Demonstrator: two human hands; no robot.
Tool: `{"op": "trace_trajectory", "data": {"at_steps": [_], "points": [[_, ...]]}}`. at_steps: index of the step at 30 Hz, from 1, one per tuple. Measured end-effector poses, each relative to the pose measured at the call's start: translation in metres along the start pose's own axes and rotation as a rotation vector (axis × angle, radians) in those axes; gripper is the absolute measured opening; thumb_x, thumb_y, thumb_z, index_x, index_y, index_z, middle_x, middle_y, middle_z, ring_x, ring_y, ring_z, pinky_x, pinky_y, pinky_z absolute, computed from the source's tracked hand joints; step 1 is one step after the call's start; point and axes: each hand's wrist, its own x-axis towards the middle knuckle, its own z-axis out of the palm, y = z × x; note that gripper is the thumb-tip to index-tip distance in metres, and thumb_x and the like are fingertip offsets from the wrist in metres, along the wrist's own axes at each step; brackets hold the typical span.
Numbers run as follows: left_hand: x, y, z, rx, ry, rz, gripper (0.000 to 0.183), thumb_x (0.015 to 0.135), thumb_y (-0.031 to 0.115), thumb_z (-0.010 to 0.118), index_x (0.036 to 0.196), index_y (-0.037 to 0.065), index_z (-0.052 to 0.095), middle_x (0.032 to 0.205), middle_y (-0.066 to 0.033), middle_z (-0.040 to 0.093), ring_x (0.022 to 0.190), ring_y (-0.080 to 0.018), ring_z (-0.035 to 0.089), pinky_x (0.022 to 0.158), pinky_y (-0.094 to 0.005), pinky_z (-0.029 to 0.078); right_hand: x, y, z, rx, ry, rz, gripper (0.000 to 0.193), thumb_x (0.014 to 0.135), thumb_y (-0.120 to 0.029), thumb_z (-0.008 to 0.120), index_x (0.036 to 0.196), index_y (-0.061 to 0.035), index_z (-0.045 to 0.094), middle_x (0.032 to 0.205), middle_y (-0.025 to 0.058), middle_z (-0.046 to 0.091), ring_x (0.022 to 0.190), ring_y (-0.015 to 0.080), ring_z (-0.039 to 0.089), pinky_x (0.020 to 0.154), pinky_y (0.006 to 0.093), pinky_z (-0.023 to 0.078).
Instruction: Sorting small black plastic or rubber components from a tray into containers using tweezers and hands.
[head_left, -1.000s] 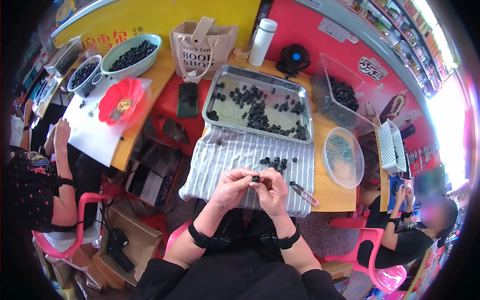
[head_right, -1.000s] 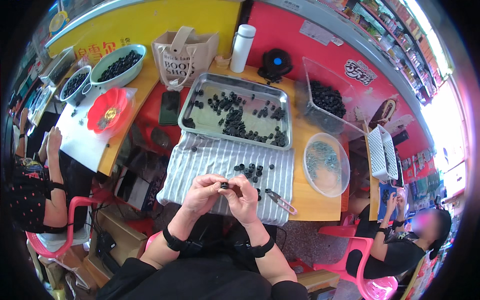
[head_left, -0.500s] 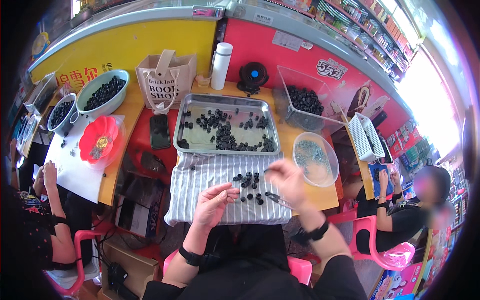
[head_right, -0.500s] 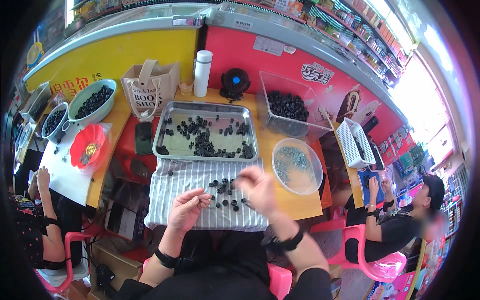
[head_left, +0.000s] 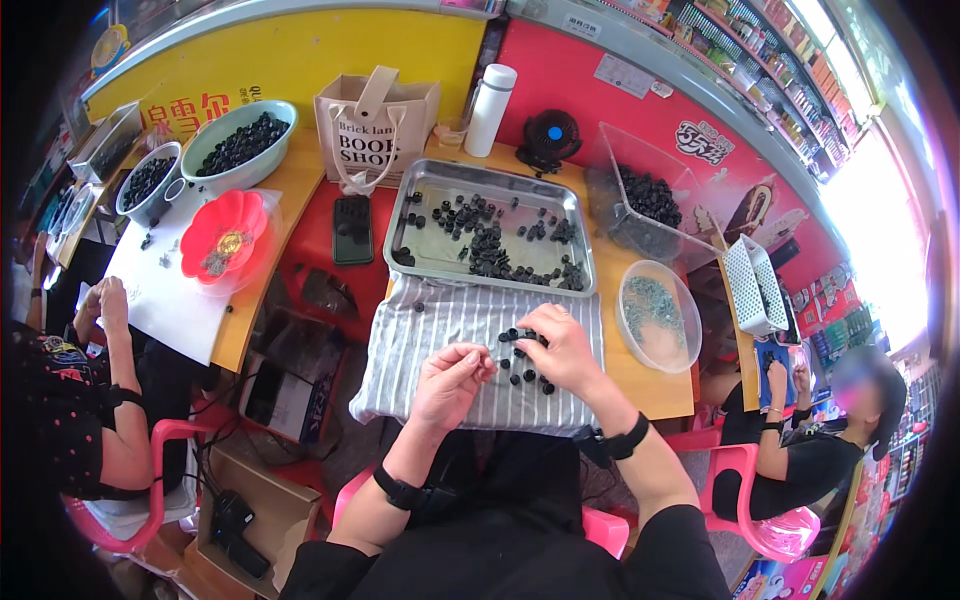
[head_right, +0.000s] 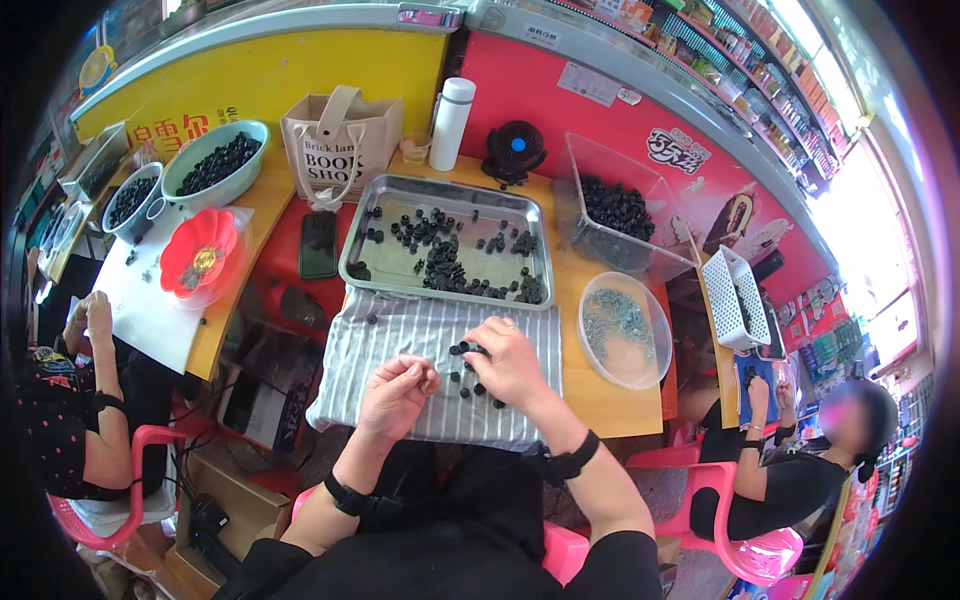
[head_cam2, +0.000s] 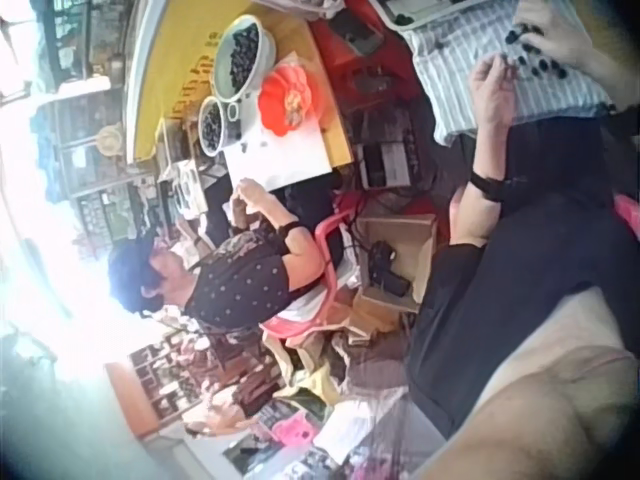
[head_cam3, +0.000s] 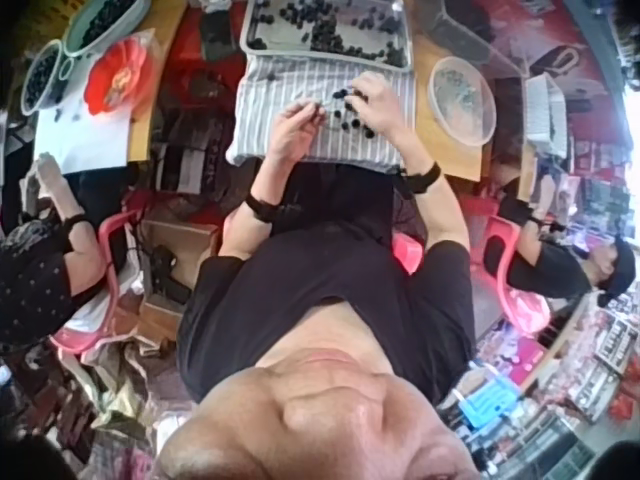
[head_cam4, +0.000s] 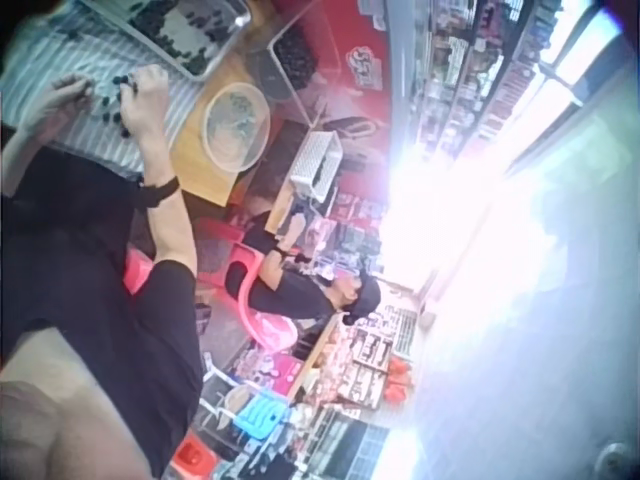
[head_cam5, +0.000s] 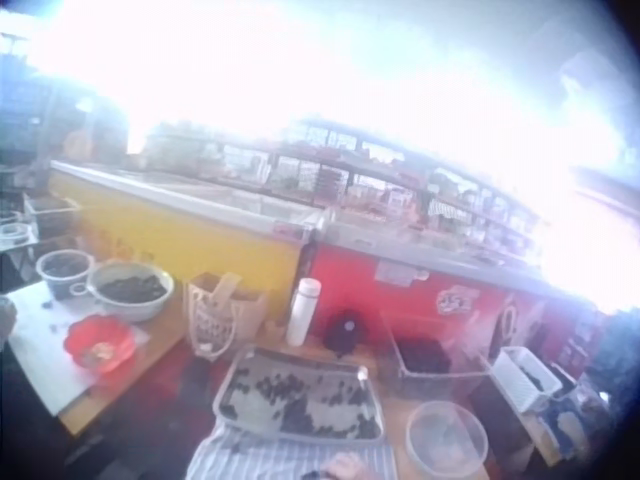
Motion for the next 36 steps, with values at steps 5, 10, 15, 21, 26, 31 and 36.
{"op": "trace_trajectory", "data": {"at_steps": [5,10,15,21,26,31,36], "points": [[0.000,-0.001,0.000,0.002,0.003,0.002,0.012,0.094,0.008,0.060,0.101,0.000,0.066,0.092,-0.0094,0.066,0.089,-0.0192,0.062,0.081,-0.0312,0.048,0.012,0.002,0.019,-0.290,-0.059,0.004,0.018,0.072,-0.010,0.069,0.090,-0.0051,0.066,0.089,0.0111,0.063,0.089,0.0338,0.057,0.077,0.0431,0.046],[0.000,-0.002,0.002,0.006,0.000,-0.020,0.013,0.094,0.006,0.060,0.104,-0.001,0.067,0.092,-0.0091,0.068,0.087,-0.0173,0.064,0.080,-0.0290,0.050,0.008,-0.001,0.017,-0.210,-0.038,0.019,0.017,0.072,-0.007,0.067,0.088,-0.0045,0.065,0.088,0.0112,0.063,0.088,0.0326,0.059,0.075,0.0435,0.046],[0.001,-0.004,0.004,0.123,0.022,0.014,0.015,0.094,0.004,0.060,0.106,-0.002,0.066,0.097,-0.0096,0.068,0.088,-0.0161,0.064,0.077,-0.0276,0.051,-0.023,-0.034,0.017,0.293,0.222,0.076,0.020,0.068,0.003,0.073,0.084,-0.0021,0.063,0.080,0.0105,0.062,0.076,0.0296,0.059,0.067,0.0375,0.047],[0.000,-0.002,-0.007,0.152,-0.090,-0.102,0.019,0.093,0.001,0.061,0.110,-0.005,0.066,0.106,-0.0136,0.068,0.096,-0.0202,0.066,0.080,-0.0331,0.056,-0.046,-0.058,0.034,0.052,0.389,-0.126,0.021,0.067,0.003,0.076,0.086,-0.0015,0.067,0.086,0.0094,0.066,0.076,0.0260,0.061,0.066,0.0346,0.049],[0.000,0.001,0.005,0.202,-0.111,-0.146,0.019,0.093,0.001,0.059,0.109,-0.007,0.067,0.107,-0.0141,0.067,0.093,-0.0193,0.065,0.082,-0.0312,0.054,-0.051,-0.051,0.038,-0.072,0.486,-0.195,0.023,0.067,-0.001,0.076,0.088,-0.0010,0.068,0.088,0.0085,0.065,0.075,0.0255,0.060,0.065,0.0361,0.049],[0.000,0.004,0.001,0.113,-0.098,-0.131,0.018,0.090,-0.001,0.062,0.107,-0.004,0.068,0.106,-0.0137,0.069,0.093,-0.0203,0.066,0.084,-0.0326,0.054,-0.049,-0.060,0.033,-0.048,0.430,-0.171,0.024,0.069,-0.003,0.076,0.092,-0.0007,0.068,0.094,0.0095,0.064,0.080,0.0270,0.060,0.068,0.0370,0.050],[0.000,0.005,-0.008,0.052,-0.034,-0.037,0.021,0.086,-0.002,0.066,0.107,-0.002,0.069,0.107,-0.0140,0.069,0.099,-0.0210,0.065,0.089,-0.0333,0.051,-0.066,-0.027,0.003,0.258,0.462,0.269,0.017,0.077,0.006,0.067,0.093,0.0010,0.066,0.094,0.0120,0.064,0.084,0.0276,0.064,0.072,0.0349,0.051]]}}
